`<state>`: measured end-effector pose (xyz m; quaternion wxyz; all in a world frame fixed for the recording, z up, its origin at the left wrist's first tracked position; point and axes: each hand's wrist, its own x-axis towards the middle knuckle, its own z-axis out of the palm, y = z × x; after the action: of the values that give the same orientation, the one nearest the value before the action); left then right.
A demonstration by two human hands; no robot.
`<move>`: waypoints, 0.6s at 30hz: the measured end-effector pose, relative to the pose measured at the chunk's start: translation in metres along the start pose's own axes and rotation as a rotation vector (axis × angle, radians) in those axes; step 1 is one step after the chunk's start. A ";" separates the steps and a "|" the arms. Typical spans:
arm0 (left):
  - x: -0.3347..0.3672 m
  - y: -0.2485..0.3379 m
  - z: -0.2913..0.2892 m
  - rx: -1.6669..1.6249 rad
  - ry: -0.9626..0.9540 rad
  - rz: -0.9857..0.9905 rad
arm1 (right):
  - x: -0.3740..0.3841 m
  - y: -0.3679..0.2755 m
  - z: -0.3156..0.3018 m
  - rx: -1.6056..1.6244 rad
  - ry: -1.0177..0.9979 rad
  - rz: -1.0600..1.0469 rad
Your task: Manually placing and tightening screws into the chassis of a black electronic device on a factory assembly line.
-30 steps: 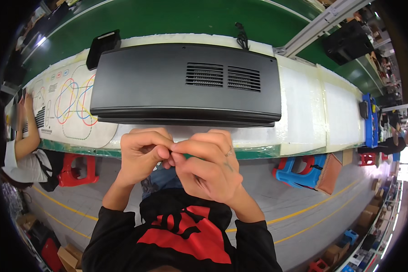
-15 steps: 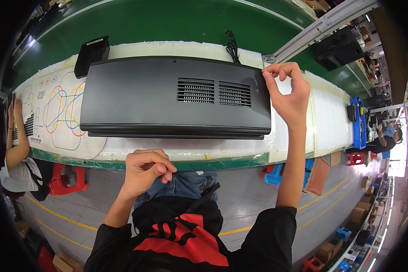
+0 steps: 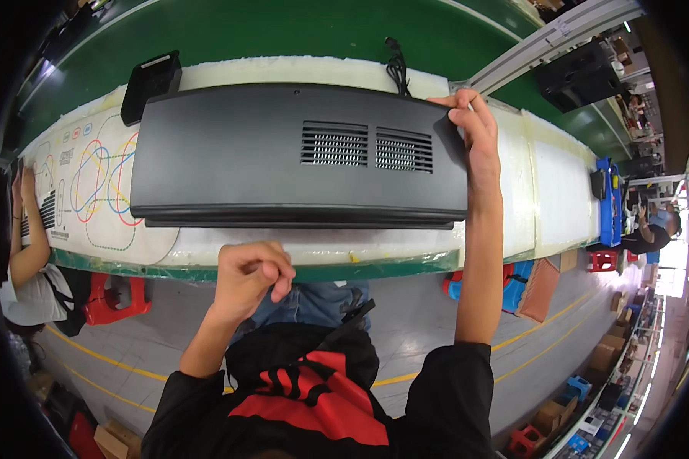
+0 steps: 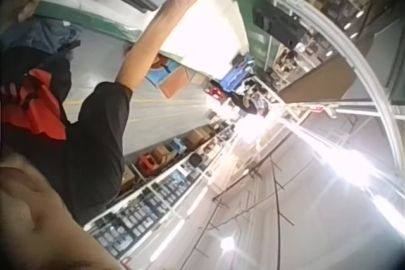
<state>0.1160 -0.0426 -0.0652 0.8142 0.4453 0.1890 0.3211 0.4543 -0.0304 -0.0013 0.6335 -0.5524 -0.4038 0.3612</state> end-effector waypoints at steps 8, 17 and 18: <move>0.008 0.009 0.020 -0.418 -0.081 -0.005 | -0.002 0.010 -0.004 0.151 -0.070 0.048; 0.003 0.009 0.011 -0.516 -0.196 0.011 | -0.061 -0.043 0.030 -0.443 0.245 -0.606; 0.005 0.009 0.012 -0.517 -0.198 0.009 | -0.082 -0.049 0.048 -0.399 0.110 -0.708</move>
<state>0.1232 -0.0431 -0.0517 0.9139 0.2526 0.0181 0.3173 0.3773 -0.0916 0.0413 0.6198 -0.5098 -0.5966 0.0052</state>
